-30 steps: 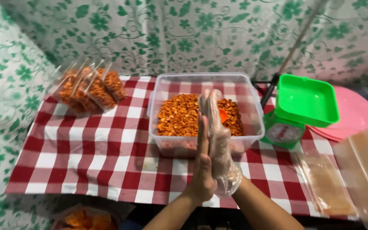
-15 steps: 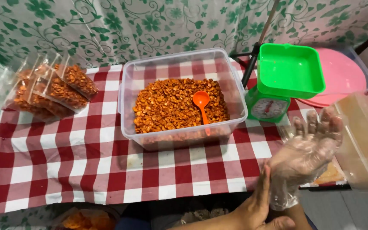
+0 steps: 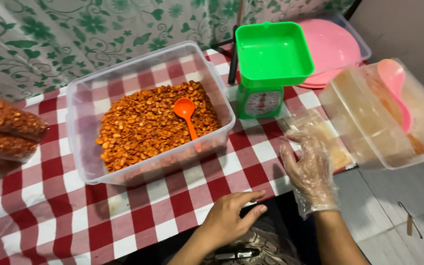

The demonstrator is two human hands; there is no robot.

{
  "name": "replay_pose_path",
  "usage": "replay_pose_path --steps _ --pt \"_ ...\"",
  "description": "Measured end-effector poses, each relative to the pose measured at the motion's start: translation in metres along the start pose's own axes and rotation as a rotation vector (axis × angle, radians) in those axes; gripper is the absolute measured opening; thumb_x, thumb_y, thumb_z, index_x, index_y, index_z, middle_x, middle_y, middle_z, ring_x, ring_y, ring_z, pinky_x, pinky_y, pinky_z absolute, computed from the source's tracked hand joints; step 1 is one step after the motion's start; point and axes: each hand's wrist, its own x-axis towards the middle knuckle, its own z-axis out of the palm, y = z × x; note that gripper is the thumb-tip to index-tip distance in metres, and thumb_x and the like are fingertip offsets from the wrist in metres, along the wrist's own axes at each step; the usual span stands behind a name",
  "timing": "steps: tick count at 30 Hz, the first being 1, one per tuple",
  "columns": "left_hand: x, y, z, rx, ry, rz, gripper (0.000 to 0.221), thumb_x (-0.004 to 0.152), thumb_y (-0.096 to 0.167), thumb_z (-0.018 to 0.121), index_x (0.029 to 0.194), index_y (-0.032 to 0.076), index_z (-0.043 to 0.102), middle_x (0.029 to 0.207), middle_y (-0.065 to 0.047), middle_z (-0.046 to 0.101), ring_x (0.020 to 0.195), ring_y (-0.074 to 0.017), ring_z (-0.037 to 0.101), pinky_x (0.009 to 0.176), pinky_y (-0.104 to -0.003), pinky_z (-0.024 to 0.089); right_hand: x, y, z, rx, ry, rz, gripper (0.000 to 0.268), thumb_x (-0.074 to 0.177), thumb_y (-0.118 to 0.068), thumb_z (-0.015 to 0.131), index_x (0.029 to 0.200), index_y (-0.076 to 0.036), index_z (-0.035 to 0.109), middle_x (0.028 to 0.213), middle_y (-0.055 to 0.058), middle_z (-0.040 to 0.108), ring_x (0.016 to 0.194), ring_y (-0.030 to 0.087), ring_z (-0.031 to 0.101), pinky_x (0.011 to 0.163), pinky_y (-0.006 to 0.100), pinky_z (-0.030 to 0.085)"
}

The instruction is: Scooping small snacks from a large container into individual plastic bags using a small scoop and weighing them on a scale.

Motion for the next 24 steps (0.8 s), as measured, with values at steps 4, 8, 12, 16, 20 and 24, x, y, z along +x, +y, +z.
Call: replay_pose_path --steps 4,8,12,16,20,24 --pt "0.026 -0.009 0.012 0.107 0.113 0.131 0.036 0.098 0.032 0.064 0.125 0.007 0.069 0.119 -0.009 0.076 0.104 -0.0292 0.075 0.090 -0.042 0.058 -0.014 0.065 -0.006 -0.514 -0.120 0.034 0.048 0.097 -0.040 0.059 0.131 -0.008 0.072 0.133 0.017 0.070 0.125 0.038 0.060 0.113 0.048 0.041" --pt "0.046 -0.009 0.020 0.143 -0.008 0.041 0.043 0.100 0.035 0.060 0.131 0.006 0.064 0.114 -0.011 0.076 0.099 -0.0300 0.074 0.078 -0.047 0.060 -0.008 0.075 -0.016 -0.582 -0.275 0.301 0.062 0.086 -0.054 0.066 0.123 -0.004 0.065 0.112 0.019 0.070 0.107 0.043 0.065 0.094 0.054 0.048" --pt "0.054 -0.009 0.025 0.148 -0.034 0.053 0.043 0.099 0.035 0.060 0.131 0.006 0.063 0.122 -0.013 0.073 0.106 -0.0339 0.071 0.081 -0.049 0.059 -0.002 0.090 -0.016 -0.544 -0.429 0.480 0.108 0.077 -0.078 0.061 0.154 -0.004 0.044 0.146 0.022 0.057 0.132 0.040 0.054 0.105 0.055 0.042" --pt "0.054 -0.009 0.022 0.172 -0.047 0.026 0.046 0.100 0.035 0.059 0.133 0.004 0.062 0.124 -0.014 0.072 0.107 -0.0347 0.071 0.083 -0.050 0.059 0.010 0.082 -0.018 -0.537 -0.491 0.547 0.116 0.072 -0.077 0.065 0.158 -0.004 0.039 0.146 0.023 0.057 0.132 0.041 0.055 0.108 0.055 0.041" --pt "0.056 -0.008 0.019 0.173 -0.049 -0.022 0.045 0.100 0.036 0.059 0.135 0.008 0.062 0.118 -0.013 0.075 0.101 -0.0347 0.072 0.080 -0.049 0.059 0.005 0.091 -0.014 -0.524 -0.434 0.512 0.111 0.073 -0.075 0.066 0.156 -0.005 0.042 0.145 0.023 0.057 0.132 0.043 0.055 0.108 0.055 0.041" --pt "0.058 -0.012 0.022 0.177 -0.050 -0.010 0.046 0.100 0.037 0.058 0.135 0.007 0.061 0.119 -0.013 0.075 0.102 -0.0346 0.072 0.081 -0.049 0.058 0.013 0.066 -0.027 -0.376 -0.420 0.587 0.101 0.077 -0.069 0.061 0.153 -0.004 0.047 0.149 0.024 0.054 0.137 0.042 0.050 0.114 0.053 0.036"
